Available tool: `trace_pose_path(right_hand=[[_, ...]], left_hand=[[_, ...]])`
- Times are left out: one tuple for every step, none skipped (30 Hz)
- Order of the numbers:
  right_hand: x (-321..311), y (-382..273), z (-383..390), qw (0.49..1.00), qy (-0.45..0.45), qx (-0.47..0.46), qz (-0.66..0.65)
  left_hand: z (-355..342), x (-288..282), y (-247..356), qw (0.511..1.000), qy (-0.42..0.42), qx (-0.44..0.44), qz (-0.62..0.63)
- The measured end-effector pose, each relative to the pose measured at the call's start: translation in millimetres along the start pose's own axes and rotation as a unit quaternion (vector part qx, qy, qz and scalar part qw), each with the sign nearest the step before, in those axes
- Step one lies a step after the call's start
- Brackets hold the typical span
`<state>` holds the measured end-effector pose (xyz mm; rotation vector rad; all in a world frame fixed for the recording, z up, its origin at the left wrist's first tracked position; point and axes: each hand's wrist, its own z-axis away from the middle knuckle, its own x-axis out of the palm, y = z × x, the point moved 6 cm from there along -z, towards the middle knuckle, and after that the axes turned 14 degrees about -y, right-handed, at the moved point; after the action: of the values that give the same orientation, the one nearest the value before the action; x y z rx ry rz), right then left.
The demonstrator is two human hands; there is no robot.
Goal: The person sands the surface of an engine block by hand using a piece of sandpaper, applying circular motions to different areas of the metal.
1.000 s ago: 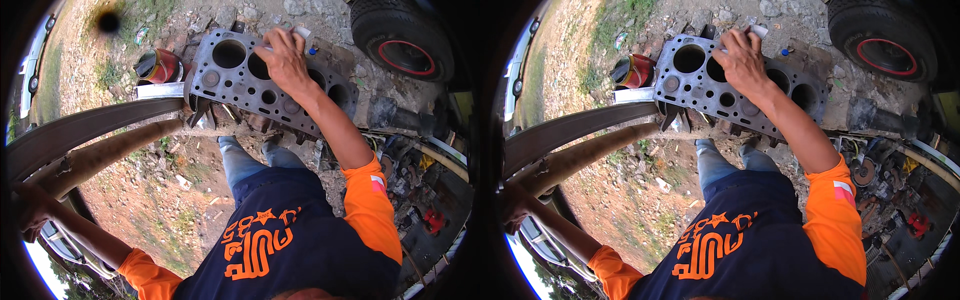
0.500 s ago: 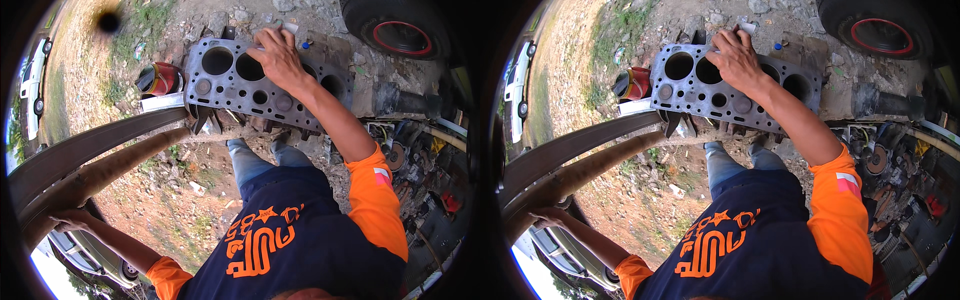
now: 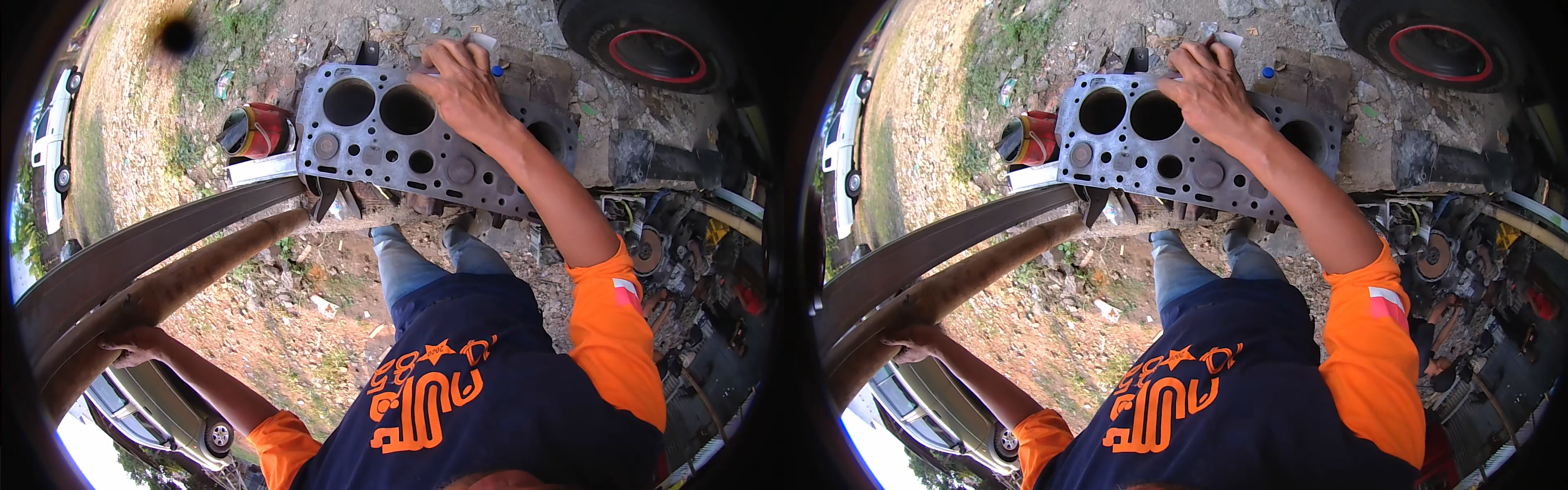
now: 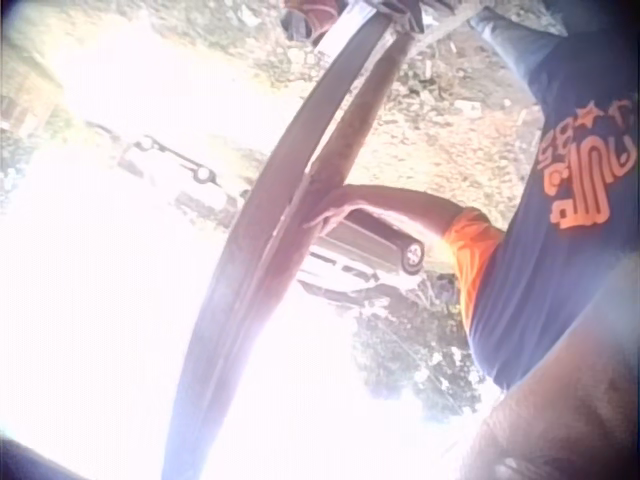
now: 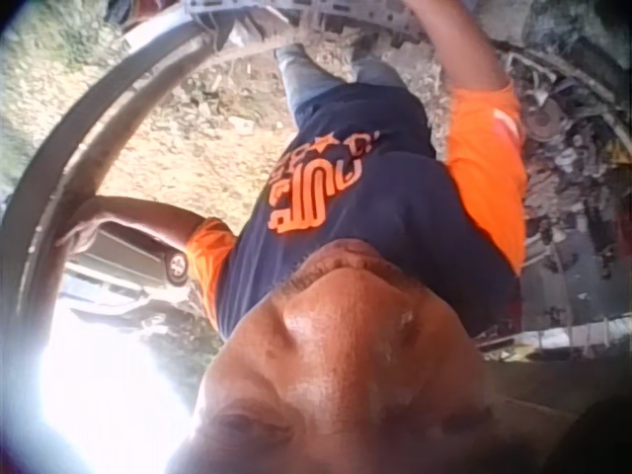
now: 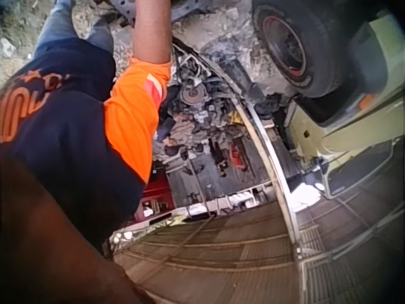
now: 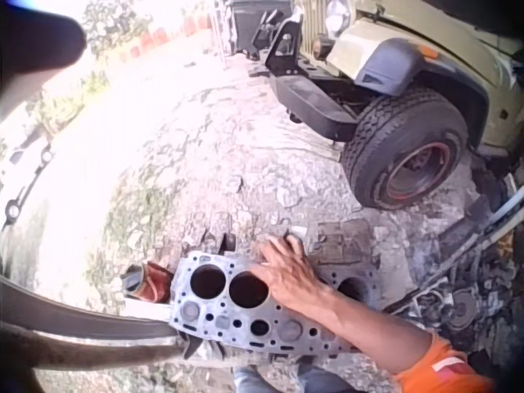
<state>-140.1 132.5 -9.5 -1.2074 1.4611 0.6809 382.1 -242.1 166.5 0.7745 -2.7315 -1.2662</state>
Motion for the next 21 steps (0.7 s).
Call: trace_pose_path(right_hand=[[-2.4, 3.6, 10.5, 1.0, -0.002, 0.003, 0.009], [-2.3, 7.4, 16.0, 1.0, -0.001, 0.009, 0.007], [-1.6, 10.6, 19.9, 1.0, 0.0, 0.015, 0.004], [-0.3, 12.5, 21.4, 1.0, 0.0, 0.022, 0.002], [-3.1, 5.1, 11.6, 1.0, 0.002, 0.014, 0.011], [1.3, 3.1, 0.6, 1.0, 0.0, 0.01, 0.012], [6.2, 1.3, -8.2, 1.0, -0.001, 0.005, 0.012], [10.0, -1.7, -13.8, 1.0, -0.006, -0.002, 0.01], [7.7, -0.7, -12.1, 1.0, -0.02, 0.0, 0.01], [4.3, 2.9, -4.5, 1.0, -0.016, 0.005, 0.016], [2.5, 6.8, 6.1, 1.0, -0.014, 0.007, 0.022], [1.2, 11.5, 15.5, 0.999, -0.011, 0.01, 0.028], [2.8, 15.6, 21.7, 0.999, -0.027, 0.025, 0.017], [2.4, 15.1, 18.1, 0.999, -0.023, 0.023, 0.015], [0.6, 11.7, 9.9, 0.999, -0.02, 0.023, 0.013], [1.7, 7.6, 2.1, 1.0, -0.018, 0.023, 0.011], [8.9, 3.5, -8.8, 1.0, -0.02, 0.009, 0.009], [6.6, 4.7, -10.3, 1.0, -0.014, 0.004, 0.014], [3.9, 5.5, -11.5, 1.0, -0.008, -0.001, 0.019], [4.4, 1.4, -12.5, 1.0, -0.005, -0.009, 0.019], [3.5, 5.1, -4.1, 0.999, -0.027, 0.005, 0.016]], left_hand=[[0.3, 2.4, -1.2, 1.0, -0.001, 0.024, 0.012], [0.2, 3.1, -3.6, 0.999, -0.002, 0.049, 0.023], [-0.6, 1.9, -6.7, 0.997, -0.004, 0.073, 0.034], [-4.1, -4.6, -17.0, 0.999, 0.007, 0.046, 0.001], [-11.4, -11.1, -28.9, 0.999, 0.01, 0.02, -0.031], [-13.5, -10.9, -32.5, 0.998, 0.021, -0.005, -0.057], [-14.2, -7.8, -34.0, 0.999, 0.012, 0.0, -0.043], [-14.1, -8.9, -34.1, 0.999, 0.004, 0.005, -0.033], [-14.1, -9.6, -34.5, 1.0, -0.003, 0.01, -0.024], [-13.8, -10.3, -34.3, 0.999, 0.0, 0.031, -0.028], [-12.9, -12.9, -36.9, 0.998, 0.005, 0.052, -0.035], [-10.6, -12.8, -36.8, 0.997, 0.009, 0.072, -0.041], [-9.7, -12.8, -38.0, 0.997, 0.018, 0.074, -0.033], [-7.0, -7.4, -36.8, 0.997, 0.021, 0.075, -0.022], [-5.3, -3.5, -33.5, 0.997, 0.022, 0.077, -0.011], [-1.4, -1.7, -30.1, 0.998, 0.019, 0.061, -0.015], [3.9, 1.2, -22.5, 0.998, 0.022, 0.048, -0.017], [6.6, 4.0, -19.2, 0.999, 0.025, 0.034, -0.019], [4.2, 5.5, -23.9, 0.999, 0.028, 0.034, -0.013], [-1.6, -2.9, -31.7, 0.999, 0.033, 0.037, -0.014], [-2.8, -7.6, -35.6, 0.998, 0.038, 0.037, -0.014]])
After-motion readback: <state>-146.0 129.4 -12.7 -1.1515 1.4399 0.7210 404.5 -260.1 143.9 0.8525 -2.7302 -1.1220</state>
